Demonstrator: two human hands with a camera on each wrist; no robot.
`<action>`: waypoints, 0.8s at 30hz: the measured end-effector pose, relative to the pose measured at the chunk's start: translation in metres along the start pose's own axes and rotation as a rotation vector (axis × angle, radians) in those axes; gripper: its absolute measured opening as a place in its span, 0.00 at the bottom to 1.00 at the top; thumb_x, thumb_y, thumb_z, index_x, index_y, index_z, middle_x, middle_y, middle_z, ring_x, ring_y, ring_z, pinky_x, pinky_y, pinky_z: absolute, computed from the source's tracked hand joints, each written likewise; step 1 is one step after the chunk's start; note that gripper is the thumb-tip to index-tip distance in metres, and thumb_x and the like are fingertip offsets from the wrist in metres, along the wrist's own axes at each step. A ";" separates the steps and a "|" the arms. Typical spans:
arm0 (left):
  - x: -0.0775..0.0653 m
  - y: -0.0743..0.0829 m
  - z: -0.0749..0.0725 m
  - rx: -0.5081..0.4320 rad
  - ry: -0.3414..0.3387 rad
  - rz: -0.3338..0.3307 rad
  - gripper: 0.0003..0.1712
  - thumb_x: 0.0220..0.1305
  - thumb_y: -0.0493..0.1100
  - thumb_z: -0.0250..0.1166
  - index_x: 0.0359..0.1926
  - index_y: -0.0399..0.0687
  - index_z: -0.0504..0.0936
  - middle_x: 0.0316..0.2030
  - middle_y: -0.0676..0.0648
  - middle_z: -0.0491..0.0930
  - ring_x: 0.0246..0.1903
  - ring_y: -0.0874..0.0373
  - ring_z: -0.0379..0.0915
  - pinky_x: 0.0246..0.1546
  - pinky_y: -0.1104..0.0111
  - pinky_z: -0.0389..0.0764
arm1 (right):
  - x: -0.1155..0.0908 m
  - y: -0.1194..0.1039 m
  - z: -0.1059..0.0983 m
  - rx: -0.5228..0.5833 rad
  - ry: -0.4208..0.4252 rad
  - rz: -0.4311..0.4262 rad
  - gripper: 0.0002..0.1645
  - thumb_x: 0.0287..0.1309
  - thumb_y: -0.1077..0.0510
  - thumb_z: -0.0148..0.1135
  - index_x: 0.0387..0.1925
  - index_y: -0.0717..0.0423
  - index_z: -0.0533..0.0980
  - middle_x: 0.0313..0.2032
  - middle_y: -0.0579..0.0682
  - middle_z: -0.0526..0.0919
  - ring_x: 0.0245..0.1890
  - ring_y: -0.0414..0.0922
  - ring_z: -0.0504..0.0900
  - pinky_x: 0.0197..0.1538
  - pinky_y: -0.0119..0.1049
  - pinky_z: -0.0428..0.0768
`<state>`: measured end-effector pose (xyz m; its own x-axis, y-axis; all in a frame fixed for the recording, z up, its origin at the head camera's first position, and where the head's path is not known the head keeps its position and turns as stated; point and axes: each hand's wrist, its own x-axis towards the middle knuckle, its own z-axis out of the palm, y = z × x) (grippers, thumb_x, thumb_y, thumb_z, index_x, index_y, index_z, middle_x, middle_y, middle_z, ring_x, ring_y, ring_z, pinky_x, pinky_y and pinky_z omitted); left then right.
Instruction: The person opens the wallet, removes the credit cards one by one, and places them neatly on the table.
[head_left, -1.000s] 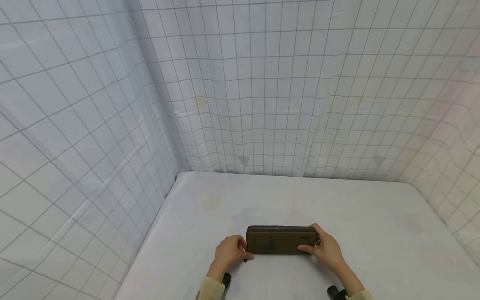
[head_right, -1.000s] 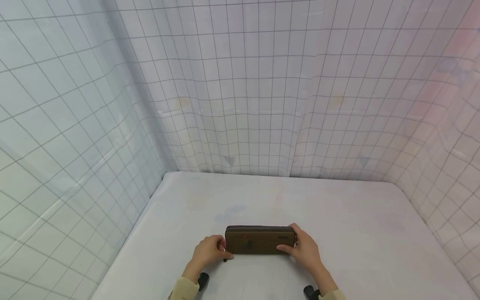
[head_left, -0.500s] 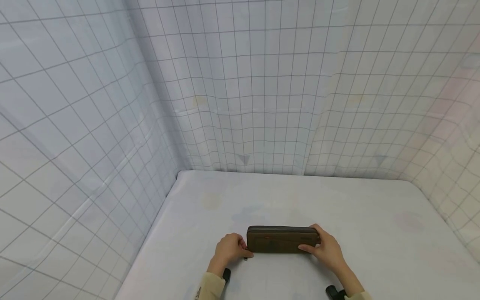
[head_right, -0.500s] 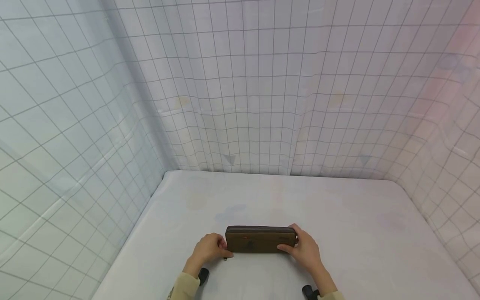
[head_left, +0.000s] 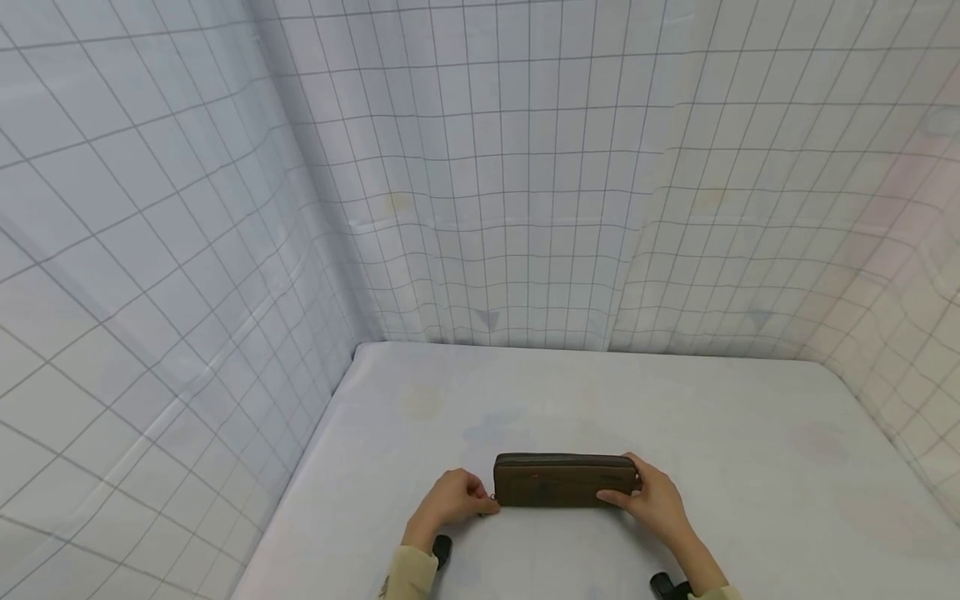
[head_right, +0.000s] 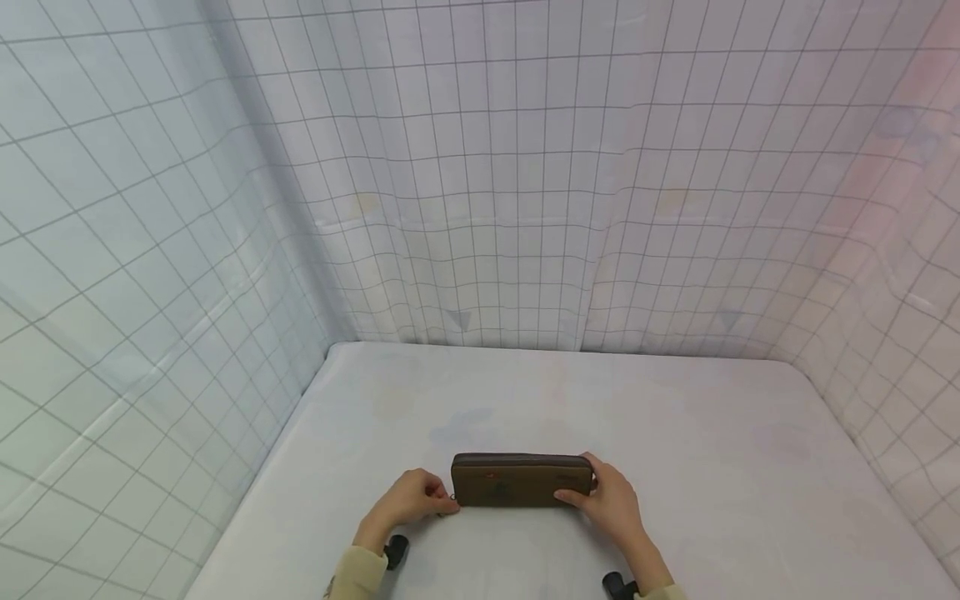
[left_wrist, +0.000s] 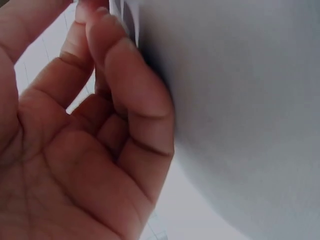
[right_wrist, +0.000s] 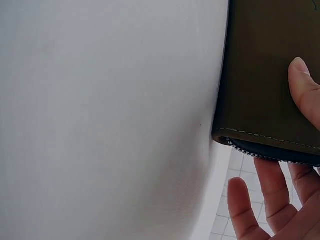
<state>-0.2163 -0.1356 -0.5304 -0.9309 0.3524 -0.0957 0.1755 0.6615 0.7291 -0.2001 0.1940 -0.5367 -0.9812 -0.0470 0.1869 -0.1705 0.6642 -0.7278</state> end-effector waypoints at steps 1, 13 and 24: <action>0.000 -0.001 -0.001 -0.010 -0.006 0.008 0.15 0.52 0.47 0.72 0.16 0.48 0.78 0.14 0.57 0.69 0.15 0.64 0.59 0.17 0.71 0.62 | 0.000 0.000 0.000 -0.006 -0.001 0.007 0.30 0.35 0.45 0.79 0.41 0.50 0.78 0.28 0.38 0.80 0.27 0.39 0.77 0.29 0.36 0.72; 0.002 -0.007 -0.003 0.015 -0.003 0.059 0.23 0.60 0.49 0.67 0.12 0.47 0.74 0.11 0.60 0.62 0.14 0.66 0.55 0.17 0.72 0.59 | -0.002 -0.002 0.000 -0.010 -0.010 0.043 0.27 0.36 0.45 0.78 0.40 0.48 0.78 0.27 0.38 0.78 0.26 0.39 0.73 0.28 0.35 0.70; -0.002 -0.008 0.000 -0.004 0.015 0.035 0.23 0.64 0.51 0.62 0.14 0.46 0.79 0.12 0.56 0.72 0.13 0.65 0.56 0.17 0.72 0.59 | -0.002 -0.003 -0.001 -0.026 -0.003 0.021 0.27 0.36 0.45 0.78 0.40 0.48 0.78 0.26 0.37 0.78 0.27 0.39 0.74 0.29 0.36 0.71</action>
<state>-0.2154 -0.1416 -0.5358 -0.9288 0.3656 -0.0599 0.2070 0.6462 0.7346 -0.1975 0.1922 -0.5341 -0.9849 -0.0351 0.1696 -0.1473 0.6842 -0.7142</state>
